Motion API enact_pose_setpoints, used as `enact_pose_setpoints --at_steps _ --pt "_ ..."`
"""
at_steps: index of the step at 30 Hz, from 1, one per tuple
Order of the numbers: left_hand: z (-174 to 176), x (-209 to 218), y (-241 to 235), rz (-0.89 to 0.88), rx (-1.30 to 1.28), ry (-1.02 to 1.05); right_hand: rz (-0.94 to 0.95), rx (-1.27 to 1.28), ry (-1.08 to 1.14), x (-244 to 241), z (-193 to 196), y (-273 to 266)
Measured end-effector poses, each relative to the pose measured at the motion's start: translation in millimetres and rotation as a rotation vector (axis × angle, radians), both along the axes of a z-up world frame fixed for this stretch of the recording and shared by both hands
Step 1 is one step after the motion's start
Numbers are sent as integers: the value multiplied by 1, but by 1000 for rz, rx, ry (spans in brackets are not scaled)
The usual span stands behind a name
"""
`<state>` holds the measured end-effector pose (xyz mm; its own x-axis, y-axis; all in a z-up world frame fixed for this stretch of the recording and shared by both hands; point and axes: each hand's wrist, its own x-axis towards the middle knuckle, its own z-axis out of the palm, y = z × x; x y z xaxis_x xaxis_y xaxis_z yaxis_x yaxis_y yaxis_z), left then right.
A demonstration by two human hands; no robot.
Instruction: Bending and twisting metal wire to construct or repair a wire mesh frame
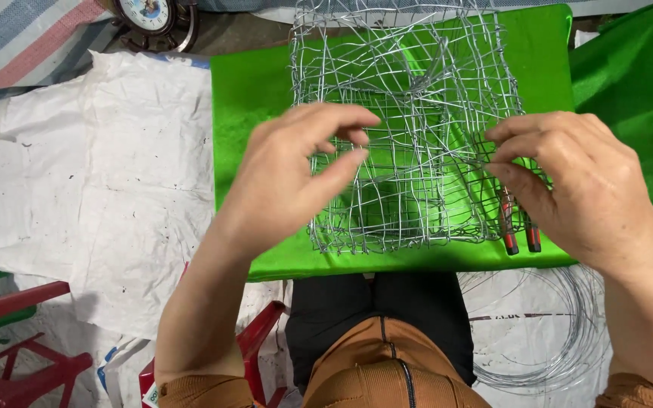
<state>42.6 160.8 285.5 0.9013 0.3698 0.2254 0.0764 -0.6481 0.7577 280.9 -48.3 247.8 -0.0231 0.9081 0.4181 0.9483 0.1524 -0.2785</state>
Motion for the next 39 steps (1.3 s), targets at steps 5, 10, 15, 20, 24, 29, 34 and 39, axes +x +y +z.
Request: enact_pose_setpoints --at_steps 5,10,15,20,24,29,34,39 --pt "-31 -2 37 234 19 -118 -76 108 195 7 -11 -28" --pt "-63 -6 63 370 -153 -149 -278 198 609 -10 -58 -56" --pt "-86 5 66 337 -542 -52 -302 226 1207 -43 -122 -69" --pt "-92 10 59 334 -623 -87 -267 276 1351 -65 -130 -51" --pt "-93 6 59 355 -651 -116 -266 313 1284 -84 -116 -42" --pt "-90 0 65 293 -643 -171 -215 319 1288 -100 -103 -44" --pt "-63 0 77 162 -625 -124 -181 321 1290 -122 -89 -55" --pt "-7 14 81 -28 -517 29 -14 375 1173 -146 -85 -63"
